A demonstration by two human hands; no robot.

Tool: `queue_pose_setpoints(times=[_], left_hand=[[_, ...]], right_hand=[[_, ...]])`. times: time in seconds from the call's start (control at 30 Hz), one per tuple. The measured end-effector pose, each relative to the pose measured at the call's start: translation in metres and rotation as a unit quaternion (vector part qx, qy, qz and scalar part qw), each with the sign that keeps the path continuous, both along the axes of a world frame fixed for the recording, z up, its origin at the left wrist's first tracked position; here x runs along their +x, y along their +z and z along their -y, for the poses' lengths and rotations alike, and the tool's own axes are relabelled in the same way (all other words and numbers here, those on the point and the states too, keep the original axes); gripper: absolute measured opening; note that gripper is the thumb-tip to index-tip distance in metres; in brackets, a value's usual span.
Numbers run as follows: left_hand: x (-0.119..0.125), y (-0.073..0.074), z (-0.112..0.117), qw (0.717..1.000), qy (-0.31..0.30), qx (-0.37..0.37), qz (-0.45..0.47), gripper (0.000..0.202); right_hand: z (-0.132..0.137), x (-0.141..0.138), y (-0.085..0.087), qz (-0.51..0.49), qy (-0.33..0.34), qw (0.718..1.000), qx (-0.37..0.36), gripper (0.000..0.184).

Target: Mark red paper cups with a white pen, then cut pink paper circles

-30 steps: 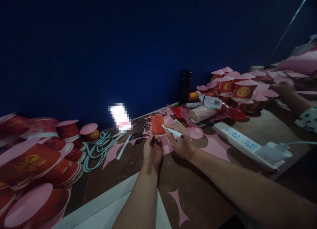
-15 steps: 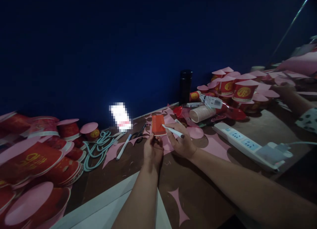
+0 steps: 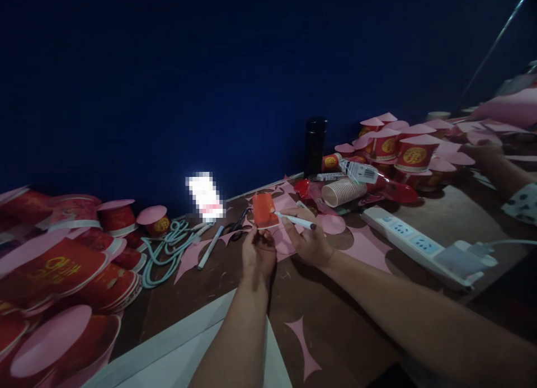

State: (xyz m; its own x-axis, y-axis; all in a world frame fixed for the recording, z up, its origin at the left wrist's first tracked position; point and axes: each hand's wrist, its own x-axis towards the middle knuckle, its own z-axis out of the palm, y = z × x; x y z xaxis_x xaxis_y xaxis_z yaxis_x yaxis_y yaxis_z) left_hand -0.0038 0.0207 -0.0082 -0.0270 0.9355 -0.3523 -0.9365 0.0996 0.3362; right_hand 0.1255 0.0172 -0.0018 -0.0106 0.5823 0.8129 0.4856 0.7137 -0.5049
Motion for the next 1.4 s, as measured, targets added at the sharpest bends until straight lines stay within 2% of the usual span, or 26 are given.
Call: queue_pose_setpoints(times=[0.33, 0.7, 1.4], left_hand=[[0.0011, -0.0023, -0.0005, 1.0, -0.01, 0.002, -0.009, 0.011], [0.0024, -0.0044, -0.0018, 0.999, -0.014, 0.009, -0.041, 0.01], [0.0039, -0.0035, -0.0016, 0.998, -0.017, 0.017, -0.053, 0.009]], right_hand=[[0.0045, -0.0009, 0.0007, 0.035, 0.02, 0.999, 0.008, 0.021], [0.0058, -0.0024, 0.0016, 0.049, 0.012, 0.998, 0.032, 0.02], [0.004, -0.003, -0.0001, 0.059, -0.001, 0.998, 0.027, 0.02]])
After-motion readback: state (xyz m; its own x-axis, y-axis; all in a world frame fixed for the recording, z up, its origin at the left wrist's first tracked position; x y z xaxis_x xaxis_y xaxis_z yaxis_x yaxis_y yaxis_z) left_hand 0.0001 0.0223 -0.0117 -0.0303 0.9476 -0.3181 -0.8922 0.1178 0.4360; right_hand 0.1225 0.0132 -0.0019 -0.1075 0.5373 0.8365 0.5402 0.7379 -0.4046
